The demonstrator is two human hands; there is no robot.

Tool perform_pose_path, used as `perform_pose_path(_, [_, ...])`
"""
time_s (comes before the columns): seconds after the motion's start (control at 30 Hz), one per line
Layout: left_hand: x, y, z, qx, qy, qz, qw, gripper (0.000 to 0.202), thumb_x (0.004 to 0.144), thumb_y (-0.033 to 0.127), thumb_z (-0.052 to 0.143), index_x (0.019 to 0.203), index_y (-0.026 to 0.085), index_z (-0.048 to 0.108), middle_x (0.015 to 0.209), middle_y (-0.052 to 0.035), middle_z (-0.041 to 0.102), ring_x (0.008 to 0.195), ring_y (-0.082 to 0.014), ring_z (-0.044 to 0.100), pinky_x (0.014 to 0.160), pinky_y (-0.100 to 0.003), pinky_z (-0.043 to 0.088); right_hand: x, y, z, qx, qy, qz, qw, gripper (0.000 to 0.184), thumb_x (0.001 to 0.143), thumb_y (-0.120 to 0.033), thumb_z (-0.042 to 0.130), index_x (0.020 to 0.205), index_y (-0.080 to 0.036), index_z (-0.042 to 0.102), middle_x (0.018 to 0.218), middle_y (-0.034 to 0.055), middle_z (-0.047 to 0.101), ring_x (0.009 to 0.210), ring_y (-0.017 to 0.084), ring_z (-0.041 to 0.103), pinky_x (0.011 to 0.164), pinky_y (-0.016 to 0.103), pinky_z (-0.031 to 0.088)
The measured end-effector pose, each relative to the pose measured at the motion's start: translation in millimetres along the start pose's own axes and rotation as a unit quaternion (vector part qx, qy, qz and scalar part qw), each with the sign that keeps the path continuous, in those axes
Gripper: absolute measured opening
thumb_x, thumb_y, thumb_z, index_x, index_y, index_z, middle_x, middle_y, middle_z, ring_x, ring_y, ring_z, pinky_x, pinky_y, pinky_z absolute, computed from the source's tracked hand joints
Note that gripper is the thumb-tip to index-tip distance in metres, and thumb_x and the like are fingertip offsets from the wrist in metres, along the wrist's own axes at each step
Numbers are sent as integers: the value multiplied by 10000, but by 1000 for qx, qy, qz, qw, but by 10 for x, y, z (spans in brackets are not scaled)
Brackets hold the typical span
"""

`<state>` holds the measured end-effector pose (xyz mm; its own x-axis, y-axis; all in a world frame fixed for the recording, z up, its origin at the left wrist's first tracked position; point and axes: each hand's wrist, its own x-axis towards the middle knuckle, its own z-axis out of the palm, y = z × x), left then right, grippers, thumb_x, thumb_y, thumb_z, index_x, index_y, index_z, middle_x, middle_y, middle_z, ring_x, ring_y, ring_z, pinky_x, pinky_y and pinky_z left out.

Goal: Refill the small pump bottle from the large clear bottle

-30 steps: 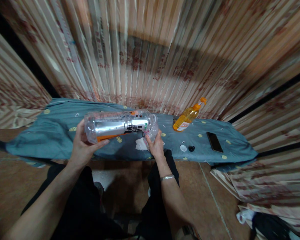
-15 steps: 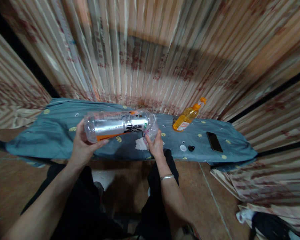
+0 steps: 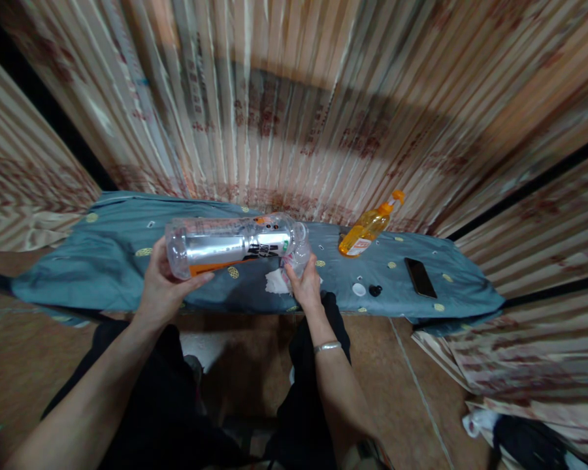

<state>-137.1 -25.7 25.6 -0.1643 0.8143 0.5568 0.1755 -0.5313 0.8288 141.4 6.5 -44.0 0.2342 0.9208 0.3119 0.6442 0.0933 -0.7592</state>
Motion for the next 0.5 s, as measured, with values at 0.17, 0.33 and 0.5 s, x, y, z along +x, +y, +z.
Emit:
perform_pose_path(0.17, [3,6,6,-3,-1,5,1000,832,584,397,930,1267,222,487,1068,-58,700,853,-214,732,738,-349,650,11,16,7,-3,1,9,1000,632,818,-559,635,1282,-166,462,1015,111,708,838,267,675,785,412,536])
perform_pose_path(0.33, [8,-7,-4,4,-3,13,1000,841,589,420,929,1273,229,480,1104,-75,696,895,-234,733,754,-366,649,10,4,7,1,4,14,1000,634,809,-558,644,1280,-176,462,1013,109,713,844,277,680,789,416,538])
perform_pose_path(0.5, [10,7,-6,-1,-4,8,1000,836,584,408,936,1263,227,482,1095,-73,700,879,-227,736,752,-361,649,3,-22,-3,4,-1,12,1000,622,821,-514,647,1297,-164,454,1009,116,707,871,289,692,809,421,537])
